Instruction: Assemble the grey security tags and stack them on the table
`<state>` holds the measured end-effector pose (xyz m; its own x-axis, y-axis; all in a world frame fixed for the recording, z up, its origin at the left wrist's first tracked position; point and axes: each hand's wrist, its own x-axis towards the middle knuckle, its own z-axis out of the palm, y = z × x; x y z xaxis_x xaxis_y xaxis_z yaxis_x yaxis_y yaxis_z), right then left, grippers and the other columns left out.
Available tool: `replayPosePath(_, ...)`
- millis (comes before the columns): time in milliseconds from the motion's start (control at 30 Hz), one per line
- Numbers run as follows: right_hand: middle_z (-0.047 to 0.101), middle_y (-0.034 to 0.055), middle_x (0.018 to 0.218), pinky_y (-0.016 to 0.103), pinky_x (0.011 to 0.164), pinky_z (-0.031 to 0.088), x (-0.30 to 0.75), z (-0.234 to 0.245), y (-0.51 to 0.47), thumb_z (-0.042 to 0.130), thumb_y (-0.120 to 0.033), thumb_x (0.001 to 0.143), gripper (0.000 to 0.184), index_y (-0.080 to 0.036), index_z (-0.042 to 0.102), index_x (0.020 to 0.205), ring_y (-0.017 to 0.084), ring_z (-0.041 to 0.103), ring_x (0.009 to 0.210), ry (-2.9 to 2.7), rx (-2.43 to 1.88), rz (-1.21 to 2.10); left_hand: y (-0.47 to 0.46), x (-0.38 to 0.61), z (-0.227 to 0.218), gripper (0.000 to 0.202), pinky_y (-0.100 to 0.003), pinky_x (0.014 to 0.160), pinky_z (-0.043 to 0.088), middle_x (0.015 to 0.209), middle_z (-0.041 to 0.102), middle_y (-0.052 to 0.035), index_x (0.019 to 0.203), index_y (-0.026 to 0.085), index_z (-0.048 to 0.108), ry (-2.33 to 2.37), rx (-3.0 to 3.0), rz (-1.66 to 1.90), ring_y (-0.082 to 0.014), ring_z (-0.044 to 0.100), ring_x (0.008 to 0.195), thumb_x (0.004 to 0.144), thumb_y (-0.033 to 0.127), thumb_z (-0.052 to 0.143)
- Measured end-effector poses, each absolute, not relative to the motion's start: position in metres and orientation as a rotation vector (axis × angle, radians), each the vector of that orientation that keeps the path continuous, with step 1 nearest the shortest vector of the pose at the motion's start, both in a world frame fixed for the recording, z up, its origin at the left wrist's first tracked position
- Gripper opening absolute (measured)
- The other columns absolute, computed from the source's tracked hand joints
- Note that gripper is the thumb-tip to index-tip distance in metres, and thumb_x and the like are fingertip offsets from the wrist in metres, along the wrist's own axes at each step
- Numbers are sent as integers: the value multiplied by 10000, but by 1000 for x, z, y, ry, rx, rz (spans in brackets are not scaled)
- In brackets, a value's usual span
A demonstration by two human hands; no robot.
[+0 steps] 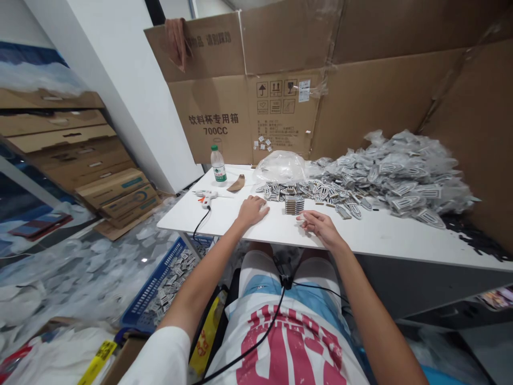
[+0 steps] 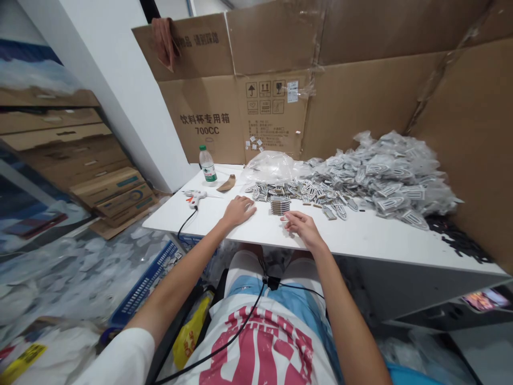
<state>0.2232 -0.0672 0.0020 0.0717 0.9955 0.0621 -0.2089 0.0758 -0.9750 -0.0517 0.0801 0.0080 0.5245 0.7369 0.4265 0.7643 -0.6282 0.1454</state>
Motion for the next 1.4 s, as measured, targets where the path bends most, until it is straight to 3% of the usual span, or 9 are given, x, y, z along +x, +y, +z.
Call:
replayPosePath(167,801,98,1087,286,634,543,224,1,-66,919,-587,749,479,-223,798,1036,168,683,739,-1041,-1028,1209,91,-55,9,206,-423,968,450,1122,726,-131,1028,203,756,-1510,-2555,-686,-295,602,1113,1006,326,593)
replayPosePath(400,805,96,1075,285,641,548,223,4,-68,926,-593,739,484,-226,802,1029,163,677,729,-1006,-1020,1211,109,-75,28,215,-454,994,424,1206,696,-180,1103,173,694,-1630,-2355,-795,-340,586,1176,962,141,535)
replayPosePath(633,798,90,1016,263,596,485,221,4,-68,928,-541,750,462,-201,811,1042,140,625,688,-1027,-1000,1258,51,-39,30,136,-434,940,517,1048,702,-125,1062,205,664,-895,-2608,-1158,-288,650,1058,1012,289,570)
replayPosePath(800,787,75,913,268,573,423,219,9,-71,911,-500,771,472,-183,805,1104,118,543,611,-1200,-1007,1309,4,1,22,541,-366,919,571,1268,668,-122,1400,223,558,-493,-2990,-1124,-252,667,1135,958,503,690)
replayPosePath(900,766,62,872,259,552,379,218,10,-72,896,-503,781,468,-166,793,1088,111,524,599,-1273,-994,1319,-2,16,19,382,-339,848,568,1178,660,-115,1283,204,607,-502,-3044,-968,-245,678,1068,1008,469,619)
replayPosePath(1000,689,-9,721,249,534,373,219,7,-71,905,-506,766,600,-189,728,1243,117,529,559,-1254,-988,1321,1,24,15,306,-331,818,551,1163,650,-131,1206,177,604,-504,-3059,-830,-261,668,1078,1045,432,555)
replayPosePath(1167,666,-39,676,249,541,450,220,4,-70,903,-529,774,707,-214,635,1347,131,586,536,-1212,-1006,1327,2,32,8,292,-316,780,537,1232,626,-135,1235,183,551,-561,-3233,-797,-254,672,1055,1065,417,512)
replayPosePath(1267,685,-25,668,248,509,468,218,6,-69,872,-583,801,683,-220,626,1325,149,616,519,-1194,-1020,1343,3,35,3,296,-340,797,532,1189,626,-126,1246,184,530,-614,-3344,-906,-244,665,967,1049,405,526)
replayPosePath(1400,775,50,804,253,471,468,216,8,-67,784,-697,840,637,-232,639,1251,177,668,551,-1078,-1008,1321,14,35,-3,290,-344,780,502,942,614,-65,1180,186,505,-920,-3335,-1336,-200,597,799,1099,448,410)
